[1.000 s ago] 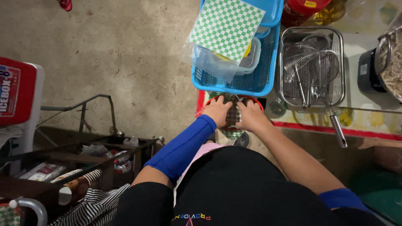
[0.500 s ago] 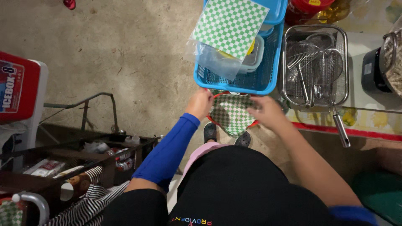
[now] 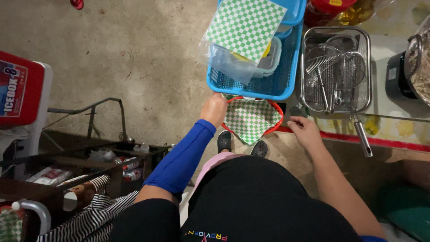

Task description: The person lines a red plastic basket with green-and-white checkered paper, then uses a metal strainer to lift fried food from a wok of hot oil and places it into the lined basket. The person repeats this process several times, handling the paper and basket repeatedly.

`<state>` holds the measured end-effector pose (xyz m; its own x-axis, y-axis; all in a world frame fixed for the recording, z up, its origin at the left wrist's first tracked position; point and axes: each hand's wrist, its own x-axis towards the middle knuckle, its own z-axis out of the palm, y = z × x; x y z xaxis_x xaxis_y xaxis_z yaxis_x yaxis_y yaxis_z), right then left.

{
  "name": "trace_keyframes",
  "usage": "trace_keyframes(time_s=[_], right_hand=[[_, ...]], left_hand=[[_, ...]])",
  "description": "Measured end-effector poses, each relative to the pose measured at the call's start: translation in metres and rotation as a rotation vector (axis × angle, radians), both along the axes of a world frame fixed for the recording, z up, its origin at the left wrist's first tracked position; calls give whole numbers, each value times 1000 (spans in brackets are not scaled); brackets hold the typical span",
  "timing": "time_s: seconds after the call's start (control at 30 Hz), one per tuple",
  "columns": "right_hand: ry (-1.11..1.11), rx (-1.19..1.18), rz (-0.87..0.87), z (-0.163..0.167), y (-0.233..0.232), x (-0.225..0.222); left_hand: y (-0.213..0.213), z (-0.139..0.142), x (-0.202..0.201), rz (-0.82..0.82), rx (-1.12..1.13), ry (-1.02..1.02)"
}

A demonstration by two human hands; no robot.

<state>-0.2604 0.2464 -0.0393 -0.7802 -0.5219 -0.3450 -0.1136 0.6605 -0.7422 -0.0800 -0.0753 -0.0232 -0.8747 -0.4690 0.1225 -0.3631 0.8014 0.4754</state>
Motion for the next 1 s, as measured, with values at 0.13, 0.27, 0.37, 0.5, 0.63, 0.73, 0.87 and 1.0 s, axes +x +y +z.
trace_keyframes(time_s=[0.13,0.27,0.37,0.5,0.63,0.73,0.87,1.0], right_hand=[[-120,0,-66,-9,-1,-2],[-308,-24,-174,-23,-11,-5],[-193,68,-37,-31,-18,-5],[-637,-253,-252,-30,-32,3],[-791,-200,-370,-12,-36,8],[-744,-36,-379,-5,-36,9],[-775,-114,-384,-14,-32,10],[-894,-286,-445,-30,-27,9]], left_hand=[[1,3,1,-8,-39,-45],[2,-5,1,17,31,-6],[3,-13,2,37,85,-19],[4,-19,3,46,45,-6],[8,-19,4,97,69,-44],[11,-15,6,134,103,-99],[14,0,10,127,81,-76],[14,25,13,137,177,-8]])
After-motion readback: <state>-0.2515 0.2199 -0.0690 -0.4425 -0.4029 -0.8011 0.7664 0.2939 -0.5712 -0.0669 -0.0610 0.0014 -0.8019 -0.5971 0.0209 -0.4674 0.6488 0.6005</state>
